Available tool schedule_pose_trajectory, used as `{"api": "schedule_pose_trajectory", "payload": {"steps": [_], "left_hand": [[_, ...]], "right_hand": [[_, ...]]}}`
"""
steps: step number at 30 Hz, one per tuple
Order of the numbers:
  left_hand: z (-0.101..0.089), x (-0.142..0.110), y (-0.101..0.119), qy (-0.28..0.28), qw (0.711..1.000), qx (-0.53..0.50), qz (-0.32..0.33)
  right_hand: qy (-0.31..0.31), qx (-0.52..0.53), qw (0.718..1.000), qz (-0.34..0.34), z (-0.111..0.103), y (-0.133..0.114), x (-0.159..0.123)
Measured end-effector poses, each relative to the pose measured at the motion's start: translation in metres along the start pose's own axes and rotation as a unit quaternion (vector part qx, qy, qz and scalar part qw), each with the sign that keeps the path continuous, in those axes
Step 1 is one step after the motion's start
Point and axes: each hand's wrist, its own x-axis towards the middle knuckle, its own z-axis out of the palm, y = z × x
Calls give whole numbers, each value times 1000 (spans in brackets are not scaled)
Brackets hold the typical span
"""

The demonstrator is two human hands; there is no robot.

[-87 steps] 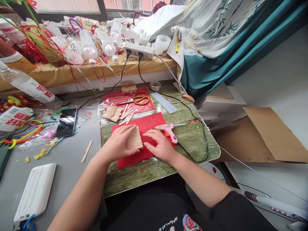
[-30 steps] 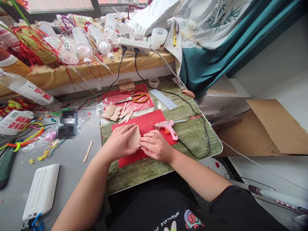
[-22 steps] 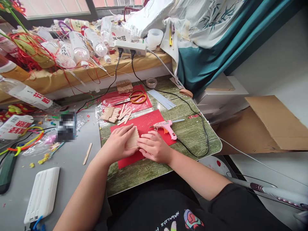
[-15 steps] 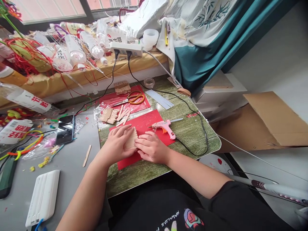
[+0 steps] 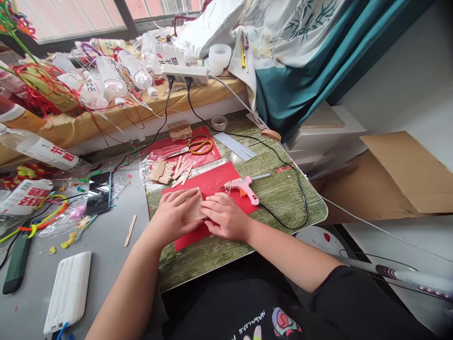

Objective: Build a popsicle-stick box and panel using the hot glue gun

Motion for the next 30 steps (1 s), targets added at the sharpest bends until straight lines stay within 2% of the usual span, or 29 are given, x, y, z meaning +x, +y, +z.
{"api": "schedule_pose_trajectory", "payload": {"steps": [12, 15, 20, 30], "left_hand": [[0, 0, 0, 12, 1000, 6, 8], [-1, -1, 1, 5, 1000, 7, 7], [-4, -3, 1, 8, 1000, -4, -2], [-2, -2, -3, 17, 1000, -10, 10]], "right_hand": [[-7, 35, 999, 8, 1, 2, 1], [9, 46, 999, 8, -1, 3, 0], [39, 56, 997, 47, -3, 5, 0], [-3, 55, 998, 19, 0, 5, 1]]}}
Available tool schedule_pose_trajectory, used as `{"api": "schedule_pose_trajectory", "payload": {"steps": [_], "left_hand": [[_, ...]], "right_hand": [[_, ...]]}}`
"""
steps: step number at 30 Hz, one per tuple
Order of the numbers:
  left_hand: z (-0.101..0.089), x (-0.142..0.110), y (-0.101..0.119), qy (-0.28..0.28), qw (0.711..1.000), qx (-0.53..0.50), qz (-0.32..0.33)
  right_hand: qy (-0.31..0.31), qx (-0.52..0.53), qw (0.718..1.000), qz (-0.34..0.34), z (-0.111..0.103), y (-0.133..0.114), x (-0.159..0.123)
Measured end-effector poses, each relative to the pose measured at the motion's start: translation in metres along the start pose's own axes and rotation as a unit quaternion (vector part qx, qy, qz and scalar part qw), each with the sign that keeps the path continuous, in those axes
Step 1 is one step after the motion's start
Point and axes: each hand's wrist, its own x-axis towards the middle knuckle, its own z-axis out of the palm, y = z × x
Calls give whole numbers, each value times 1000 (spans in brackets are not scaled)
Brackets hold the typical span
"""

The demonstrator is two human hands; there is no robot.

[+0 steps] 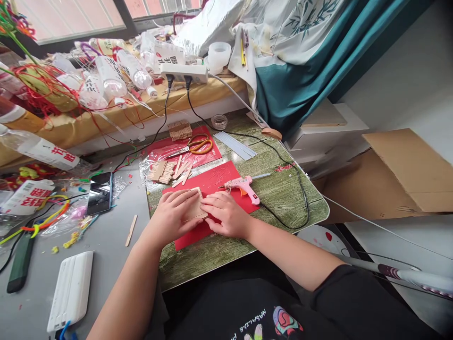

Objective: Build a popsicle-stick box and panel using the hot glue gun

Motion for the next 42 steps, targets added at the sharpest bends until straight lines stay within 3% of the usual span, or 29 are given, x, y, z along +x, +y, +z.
{"api": "schedule_pose_trajectory", "payload": {"steps": [4, 11, 18, 33, 42], "left_hand": [[1, 0, 1, -1, 1000, -1, 0], [-6, -14, 1, -7, 1000, -11, -24], [-3, -36, -14, -2, 995, -68, -69], [5, -38, -22, 10, 978, -189, -87], [5, -38, -18, 15, 976, -189, -107]], "right_hand": [[2, 3, 1000, 5, 0, 0, -1], [66, 35, 997, 35, -5, 2, -1], [25, 12, 999, -24, -1, 5, -3], [2, -6, 1000, -4, 0, -1, -1], [-1, -10, 1000, 1, 2, -1, -1]]}}
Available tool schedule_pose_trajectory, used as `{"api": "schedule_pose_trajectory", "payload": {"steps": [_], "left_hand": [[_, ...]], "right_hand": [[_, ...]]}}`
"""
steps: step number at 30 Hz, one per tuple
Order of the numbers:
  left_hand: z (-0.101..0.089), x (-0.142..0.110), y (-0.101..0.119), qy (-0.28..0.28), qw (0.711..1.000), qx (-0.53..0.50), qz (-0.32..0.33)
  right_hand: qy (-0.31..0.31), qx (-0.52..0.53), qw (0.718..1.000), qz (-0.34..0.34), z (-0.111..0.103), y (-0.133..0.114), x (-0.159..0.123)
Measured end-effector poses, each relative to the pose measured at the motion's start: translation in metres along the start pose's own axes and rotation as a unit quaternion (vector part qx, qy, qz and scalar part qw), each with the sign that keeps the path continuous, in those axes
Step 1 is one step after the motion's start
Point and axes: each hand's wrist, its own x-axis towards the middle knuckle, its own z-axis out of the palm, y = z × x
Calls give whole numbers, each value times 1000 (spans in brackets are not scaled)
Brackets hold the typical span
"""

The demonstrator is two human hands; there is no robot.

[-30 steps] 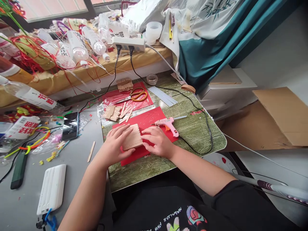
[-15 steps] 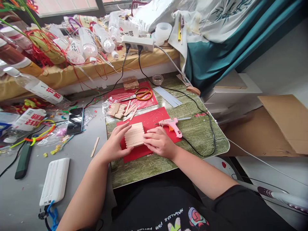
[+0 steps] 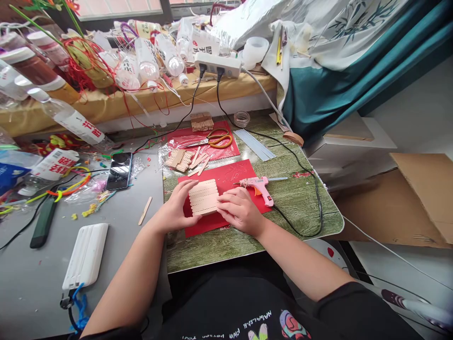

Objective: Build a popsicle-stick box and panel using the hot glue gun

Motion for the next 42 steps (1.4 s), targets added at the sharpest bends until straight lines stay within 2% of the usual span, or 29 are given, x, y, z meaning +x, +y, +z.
{"api": "schedule_pose_trajectory", "payload": {"steps": [9, 17, 22, 31, 37, 40, 42], "left_hand": [[8, 1, -4, 5, 1000, 30, -5], [10, -1, -4, 23, 999, 43, -4], [10, -1, -2, 26, 999, 46, 2], [9, -1, -2, 25, 999, 37, -2], [8, -2, -1, 20, 999, 31, -5], [8, -2, -2, 16, 999, 36, -4], [7, -2, -2, 12, 999, 37, -1]], "right_hand": [[-1, 3, 1000, 23, -1, -3, 1], [-117, -101, 985, 79, -1, -10, 32], [-138, -125, 979, 77, 8, -9, 37], [-112, -134, 984, 46, 10, -9, 30], [-33, -143, 988, 35, -3, -13, 31], [34, -117, 991, 61, -13, -14, 32], [58, -89, 991, 84, -17, -14, 31]]}}
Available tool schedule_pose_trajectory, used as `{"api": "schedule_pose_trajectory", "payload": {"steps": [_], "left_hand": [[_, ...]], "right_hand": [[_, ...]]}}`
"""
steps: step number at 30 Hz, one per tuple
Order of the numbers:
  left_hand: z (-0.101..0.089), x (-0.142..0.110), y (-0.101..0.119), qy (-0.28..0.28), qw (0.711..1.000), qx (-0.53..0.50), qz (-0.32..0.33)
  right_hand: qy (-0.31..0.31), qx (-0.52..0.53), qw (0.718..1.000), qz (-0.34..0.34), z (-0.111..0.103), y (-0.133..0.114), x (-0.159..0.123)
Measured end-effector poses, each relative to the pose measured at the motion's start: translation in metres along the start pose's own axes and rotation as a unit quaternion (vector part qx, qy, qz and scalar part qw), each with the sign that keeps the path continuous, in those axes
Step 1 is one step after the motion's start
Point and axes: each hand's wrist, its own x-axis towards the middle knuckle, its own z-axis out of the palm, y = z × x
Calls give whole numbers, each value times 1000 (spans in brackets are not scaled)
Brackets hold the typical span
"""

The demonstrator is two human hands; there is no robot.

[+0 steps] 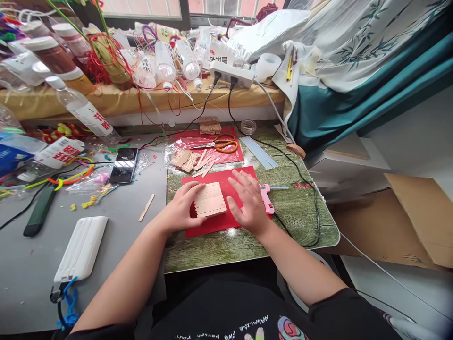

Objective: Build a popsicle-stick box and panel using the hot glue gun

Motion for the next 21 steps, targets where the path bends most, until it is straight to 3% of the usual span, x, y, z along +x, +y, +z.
{"api": "schedule_pose_trajectory", "payload": {"steps": [7, 12, 17, 21], "left_hand": [[2, -1, -1, 12, 1000, -2, 4], [4, -1, -3, 16, 1000, 0, 2], [3, -1, -3, 9, 1000, -1, 1], [1, -2, -1, 8, 1000, -4, -4]], "right_hand": [[-123, 17, 990, -70, 14, -1, -12], [-126, 16, 990, -58, 15, -3, -13], [-76, -19, 997, 3, 8, -2, -8], [-113, -62, 992, 15, 12, -1, -3]]}}
